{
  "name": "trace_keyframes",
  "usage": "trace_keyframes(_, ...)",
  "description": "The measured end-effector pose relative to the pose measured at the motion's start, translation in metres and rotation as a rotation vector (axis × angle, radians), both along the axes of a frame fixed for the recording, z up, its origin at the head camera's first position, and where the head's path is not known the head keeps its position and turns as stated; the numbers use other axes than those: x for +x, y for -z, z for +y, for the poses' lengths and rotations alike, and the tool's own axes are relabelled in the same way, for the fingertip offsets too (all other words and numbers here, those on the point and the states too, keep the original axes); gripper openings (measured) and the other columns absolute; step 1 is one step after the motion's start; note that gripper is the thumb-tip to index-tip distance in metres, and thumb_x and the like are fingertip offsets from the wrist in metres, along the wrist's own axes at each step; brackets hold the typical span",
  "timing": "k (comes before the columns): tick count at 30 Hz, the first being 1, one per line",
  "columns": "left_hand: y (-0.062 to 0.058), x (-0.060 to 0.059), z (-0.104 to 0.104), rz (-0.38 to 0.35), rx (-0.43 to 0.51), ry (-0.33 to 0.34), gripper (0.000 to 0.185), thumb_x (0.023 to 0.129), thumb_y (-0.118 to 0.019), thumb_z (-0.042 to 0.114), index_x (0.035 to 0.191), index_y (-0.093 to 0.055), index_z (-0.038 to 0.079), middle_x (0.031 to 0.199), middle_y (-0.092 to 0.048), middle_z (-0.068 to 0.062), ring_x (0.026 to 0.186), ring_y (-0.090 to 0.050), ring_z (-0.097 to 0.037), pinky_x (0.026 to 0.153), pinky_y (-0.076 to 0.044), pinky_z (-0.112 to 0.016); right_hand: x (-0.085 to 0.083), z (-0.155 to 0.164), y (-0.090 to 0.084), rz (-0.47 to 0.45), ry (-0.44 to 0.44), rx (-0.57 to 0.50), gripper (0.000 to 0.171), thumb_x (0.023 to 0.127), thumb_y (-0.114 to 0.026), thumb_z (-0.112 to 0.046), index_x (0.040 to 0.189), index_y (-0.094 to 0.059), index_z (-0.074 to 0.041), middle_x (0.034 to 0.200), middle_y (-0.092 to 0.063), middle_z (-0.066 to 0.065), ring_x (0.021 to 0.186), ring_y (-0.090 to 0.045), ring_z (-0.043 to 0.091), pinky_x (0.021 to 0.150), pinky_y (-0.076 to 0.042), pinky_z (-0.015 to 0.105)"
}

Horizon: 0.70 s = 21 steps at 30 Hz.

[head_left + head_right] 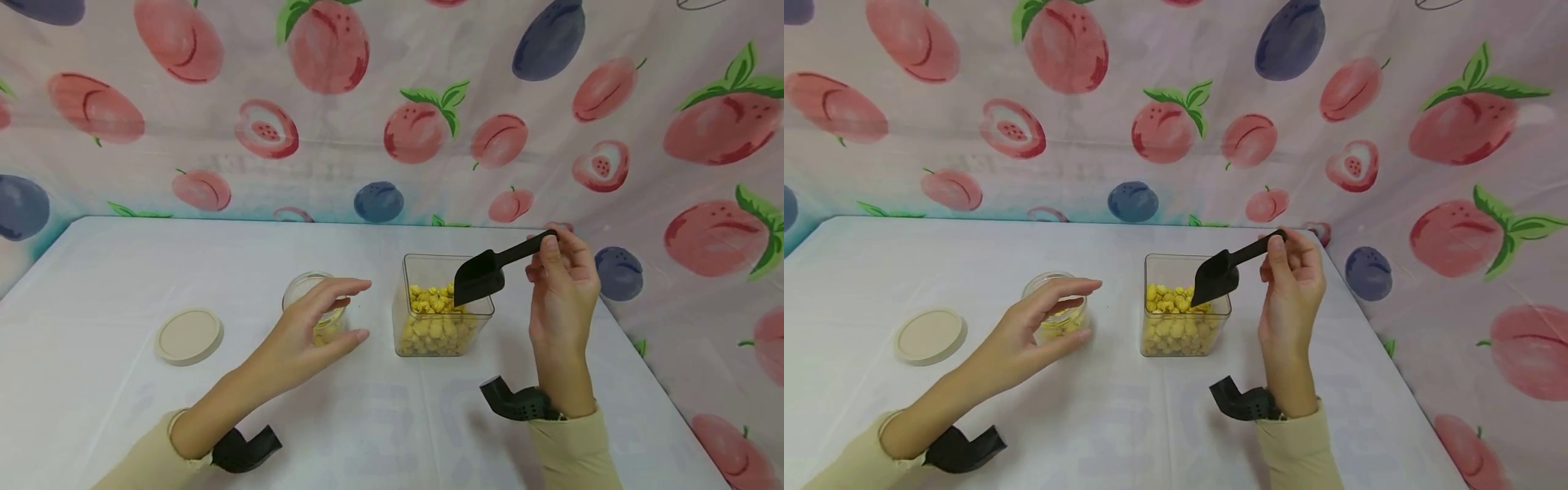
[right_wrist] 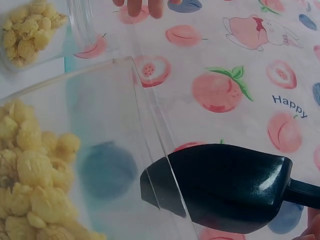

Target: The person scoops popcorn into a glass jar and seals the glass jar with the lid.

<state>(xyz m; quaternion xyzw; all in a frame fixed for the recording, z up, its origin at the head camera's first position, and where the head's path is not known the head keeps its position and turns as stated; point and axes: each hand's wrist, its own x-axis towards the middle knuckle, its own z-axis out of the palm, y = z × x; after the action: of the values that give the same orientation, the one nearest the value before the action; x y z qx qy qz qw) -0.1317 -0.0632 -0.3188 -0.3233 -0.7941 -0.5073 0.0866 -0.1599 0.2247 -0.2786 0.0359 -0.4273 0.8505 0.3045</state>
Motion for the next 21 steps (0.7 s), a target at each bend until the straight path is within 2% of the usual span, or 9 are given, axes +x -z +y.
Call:
trace_keyframes(5,0.005,-0.008,0.015,-0.046,0.001,0.038,0.052,0.085,-0.069,0.015,0.133,-0.048,0.014,0.133,-0.05,-0.001,0.123,-0.048,-0.016,0.101,-0.045,-0.03,0.0,0.001,0.0,0.01,0.007,0.024,0.028,0.081,-0.068,-0.004,0.106,-0.059,0.005,0.082,-0.065,0.012,0.062,-0.049,0.017,0.053,-0.041,0.02)
trace_keyframes(11,0.015,-0.017,0.031,-0.092,0.061,0.069,0.055,0.083,-0.069,0.008,0.134,-0.046,0.009,0.132,-0.049,-0.007,0.119,-0.05,-0.022,0.098,-0.048,-0.031,0.001,-0.003,0.0,0.031,0.015,0.103,0.024,0.083,-0.066,-0.001,0.107,-0.062,0.002,0.085,-0.063,0.011,0.066,-0.05,0.017,0.056,-0.041,0.02)
trace_keyframes(16,0.018,-0.022,0.041,-0.157,0.068,0.052,0.059,0.083,-0.067,0.004,0.137,-0.043,0.006,0.133,-0.046,-0.013,0.118,-0.052,-0.027,0.096,-0.049,-0.035,0.002,-0.008,0.001,0.037,0.052,0.223,0.02,0.085,-0.063,0.003,0.104,-0.066,-0.002,0.085,-0.06,0.008,0.072,-0.049,0.017,0.057,-0.042,0.019)
trace_keyframes(21,0.022,-0.029,0.047,-0.246,0.051,0.032,0.061,0.083,-0.067,0.006,0.138,-0.042,0.007,0.135,-0.044,-0.013,0.118,-0.052,-0.029,0.095,-0.05,-0.036,0.002,-0.013,0.003,0.022,0.112,0.352,0.021,0.083,-0.066,0.0,0.104,-0.068,-0.002,0.084,-0.06,0.006,0.069,-0.048,0.015,0.058,-0.041,0.018)
